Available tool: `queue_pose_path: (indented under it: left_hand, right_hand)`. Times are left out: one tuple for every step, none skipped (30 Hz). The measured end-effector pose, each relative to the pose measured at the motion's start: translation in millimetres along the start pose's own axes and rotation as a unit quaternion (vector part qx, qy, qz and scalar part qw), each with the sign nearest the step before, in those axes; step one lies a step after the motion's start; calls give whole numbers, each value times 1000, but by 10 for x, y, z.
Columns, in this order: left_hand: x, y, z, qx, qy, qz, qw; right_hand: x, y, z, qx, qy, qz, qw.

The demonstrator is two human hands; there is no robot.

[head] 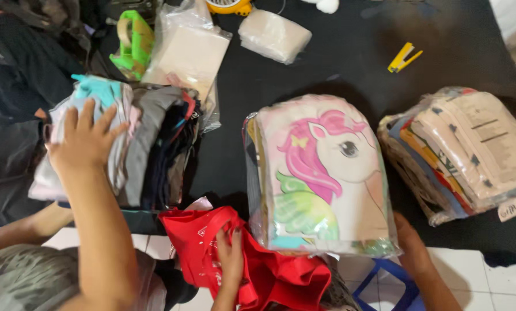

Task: The person staples a plastic-wrapped bundle of folded clothes on a table using a yellow stapler. They then pick up a red tote bag, open it, and place the wrapped bundle inside. The person continues to handle other wrapped items and the bag on the table.

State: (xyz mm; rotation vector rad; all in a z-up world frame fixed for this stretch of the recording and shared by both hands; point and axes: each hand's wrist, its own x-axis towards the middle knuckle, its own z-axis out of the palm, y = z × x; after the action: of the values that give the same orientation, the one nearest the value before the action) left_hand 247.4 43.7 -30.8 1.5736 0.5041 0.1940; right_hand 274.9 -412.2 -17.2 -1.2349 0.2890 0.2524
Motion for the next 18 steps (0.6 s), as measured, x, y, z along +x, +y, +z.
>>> queue_pose_path:
  left_hand:
    - [118, 10, 54, -32, -36, -7, 999]
    - [286, 17, 124, -15, -70, 9, 997]
    - [461, 12, 208, 3, -104, 22, 994]
    - [678, 3, 305, 28, -115, 36, 992]
    - [906, -8, 409, 52, -125, 53, 989]
    - [1065, -37, 492, 67, -147, 48, 986]
    - [1225, -59, 567, 84, -171, 45, 981]
    - [1347, -82, 614, 101, -194, 41, 975]
    - [1366, -131, 594, 128, -215, 12, 968]
    - [1373, -175, 560, 155, -236, -16, 959]
    - [1395, -202, 537, 182, -258, -41, 948]
    - [1264, -259, 408, 140, -262, 41, 954]
    - [1085, -322, 352, 91, -270, 127, 950]
    - [920, -372, 285, 87, -264, 74, 958]
    - [717, -424, 136, 87, -252, 16, 964]
    - [524, -493, 81, 21, -272, -5, 962]
    - [329, -556, -17, -42, -285, -28, 957]
    - [166, -619, -68, -40, -280, -39, 958]
  right_hand:
    - [75, -151, 45, 47, 22, 19, 998]
    - [182, -287, 111, 65, 33, 24, 997]
    - [285, -408, 169, 59, 34, 29, 997]
    - [378, -493, 235, 53, 37, 36, 997]
    - [480, -565, 300, 41, 33, 38, 998]
    - [567, -616, 362, 30, 30, 40, 998]
    - [629, -644, 422, 22, 26, 43, 998]
    - [674, -658, 471, 14, 23, 45, 999]
    - [678, -638, 511, 7, 18, 52, 998]
    - [683, -609, 547, -2, 11, 58, 998]
    - [692, -584, 576, -9, 5, 63, 998]
    - [687, -549, 601, -15, -3, 67, 998]
    - [676, -544, 587, -21, -6, 67, 998]
    - [651, -520, 571, -26, -9, 65, 997]
    - [630, -457, 579, -30, -16, 69, 997]
    - [622, -382, 591, -32, -27, 74, 996]
    - [618, -282, 618, -33, -40, 80, 995]
    - [632, -174, 657, -30, -56, 86, 994]
